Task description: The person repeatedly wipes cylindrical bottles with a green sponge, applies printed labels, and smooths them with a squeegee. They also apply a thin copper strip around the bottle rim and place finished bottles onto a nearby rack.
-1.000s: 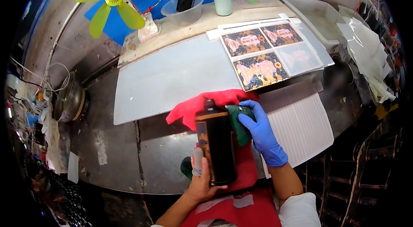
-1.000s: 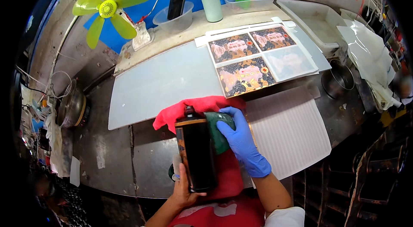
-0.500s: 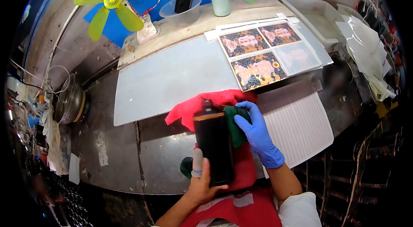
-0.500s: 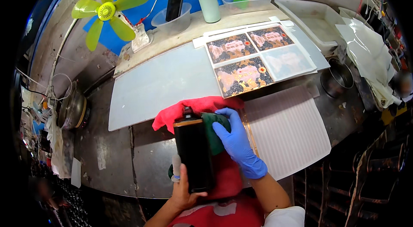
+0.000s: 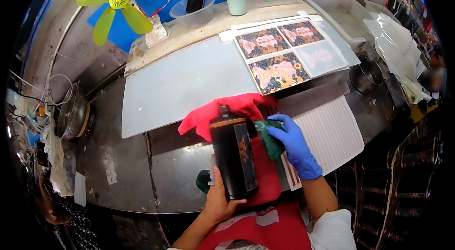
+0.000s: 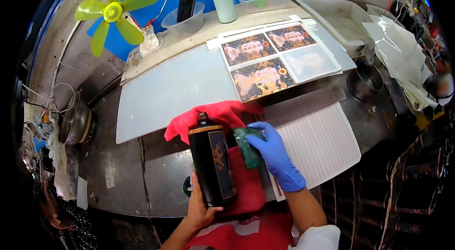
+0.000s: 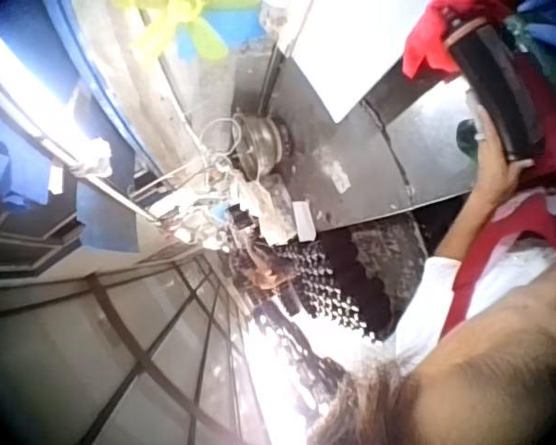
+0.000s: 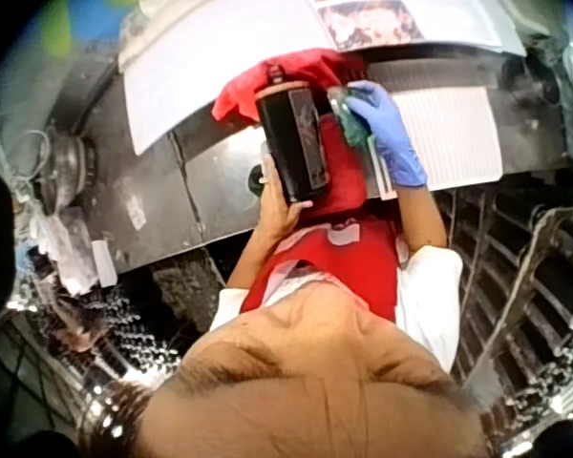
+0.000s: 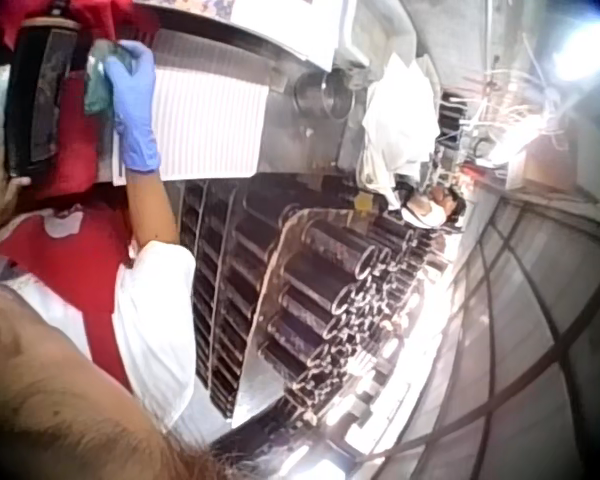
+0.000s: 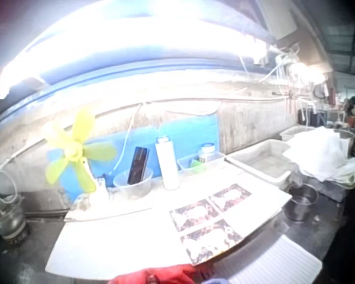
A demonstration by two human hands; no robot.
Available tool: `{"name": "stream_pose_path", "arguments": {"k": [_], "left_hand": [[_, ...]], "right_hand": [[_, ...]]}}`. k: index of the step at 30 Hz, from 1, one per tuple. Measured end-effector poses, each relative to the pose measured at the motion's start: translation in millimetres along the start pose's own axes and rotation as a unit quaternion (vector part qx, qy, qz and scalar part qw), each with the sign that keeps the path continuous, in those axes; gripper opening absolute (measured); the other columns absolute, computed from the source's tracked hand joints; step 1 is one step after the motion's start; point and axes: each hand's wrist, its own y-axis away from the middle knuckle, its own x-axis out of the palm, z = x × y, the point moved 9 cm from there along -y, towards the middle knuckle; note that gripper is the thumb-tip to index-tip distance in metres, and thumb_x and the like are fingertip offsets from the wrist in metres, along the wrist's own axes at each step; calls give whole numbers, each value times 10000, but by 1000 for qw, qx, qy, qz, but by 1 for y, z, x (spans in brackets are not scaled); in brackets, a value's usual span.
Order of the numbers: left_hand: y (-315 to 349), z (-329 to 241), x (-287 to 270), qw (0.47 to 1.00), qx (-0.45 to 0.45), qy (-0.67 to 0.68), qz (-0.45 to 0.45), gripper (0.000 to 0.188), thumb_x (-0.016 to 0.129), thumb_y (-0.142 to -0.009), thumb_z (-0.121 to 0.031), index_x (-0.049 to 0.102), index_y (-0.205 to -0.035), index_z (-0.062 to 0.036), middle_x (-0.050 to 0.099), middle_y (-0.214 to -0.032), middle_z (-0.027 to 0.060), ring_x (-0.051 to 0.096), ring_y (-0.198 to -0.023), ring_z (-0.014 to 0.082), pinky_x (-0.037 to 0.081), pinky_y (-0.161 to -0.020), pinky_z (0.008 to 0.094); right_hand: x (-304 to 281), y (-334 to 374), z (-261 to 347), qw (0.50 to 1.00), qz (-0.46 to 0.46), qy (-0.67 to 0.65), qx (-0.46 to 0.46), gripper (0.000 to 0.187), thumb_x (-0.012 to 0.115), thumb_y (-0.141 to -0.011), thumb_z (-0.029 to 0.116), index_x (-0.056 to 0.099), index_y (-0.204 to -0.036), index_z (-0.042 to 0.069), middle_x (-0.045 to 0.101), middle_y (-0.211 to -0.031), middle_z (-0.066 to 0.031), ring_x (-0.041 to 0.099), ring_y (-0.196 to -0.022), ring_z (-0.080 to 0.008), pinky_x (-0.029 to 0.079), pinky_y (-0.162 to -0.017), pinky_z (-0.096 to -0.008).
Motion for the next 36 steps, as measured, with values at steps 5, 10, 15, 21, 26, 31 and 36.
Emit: {"name": "stream_pose_path", "arguments": {"k": [5, 10, 15, 21, 26, 31, 36], "left_hand": [[-3, -46, 3, 958, 154, -236, -50, 1193, 799, -632, -421, 30, -1370, 114, 182, -1331, 426, 224, -1233, 578, 171, -1011, 612], [-17, -40, 7, 972, 177, -146, -48, 1109, 779, -616, 28, -1, -1405, 42, 567, -1075, 187, 606, -924, 289, 481, -801, 359], [-17, -55, 8, 959, 206, -177, -85, 1056, 812, -575, -19, 138, -1380, 98, 505, -1136, 223, 544, -980, 344, 421, -877, 392], [-15, -69, 7, 936, 217, -256, -106, 1040, 833, -577, -104, 191, -1367, 108, 385, -1253, 291, 417, -1122, 428, 319, -974, 454], [-11, -64, 2, 942, 198, -256, -91, 1021, 831, -612, -211, 217, -1370, 88, 294, -1332, 322, 312, -1223, 472, 242, -1028, 484], [0, -108, 12, 928, 343, -144, -30, 793, 727, -747, -311, 348, -1322, 80, 324, -1325, 331, 322, -1242, 452, 225, -1051, 453], [-31, -142, 72, 906, 163, 185, 343, 205, 560, -885, -210, 581, -977, -27, 589, -925, 116, 516, -900, 248, 390, -803, 325]], "right_hand": [[-56, 52, 3, 981, -49, -179, 64, 310, 587, -789, 121, 506, -1065, 4, 598, -933, -101, 605, -797, -164, 500, -718, -252], [-125, 125, -28, 958, -260, -88, 87, 258, 629, -845, 270, 577, -696, 66, 539, -644, -6, 508, -597, -96, 401, -580, -225], [-144, 199, -110, 907, -379, 48, 177, 336, 680, -808, 339, 590, -706, 32, 532, -651, -8, 464, -594, -80, 377, -573, -223], [-131, 179, -126, 908, -399, 40, 122, 347, 701, -785, 341, 606, -749, 9, 569, -705, -24, 485, -659, -85, 386, -595, -244], [-134, 202, -81, 932, -316, 83, 155, 201, 661, -791, 173, 667, -866, -14, 598, -707, -15, 521, -646, -69, 394, -590, -205], [-76, 203, 26, 944, -222, 211, 127, 104, 645, -805, 107, 664, -831, 8, 604, -697, -13, 515, -609, -39, 408, -555, -186], [2, 180, 114, 931, -11, 364, 13, 103, 724, -716, 49, 640, -759, 7, 595, -645, -13, 492, -543, -27, 385, -487, -177]]}}
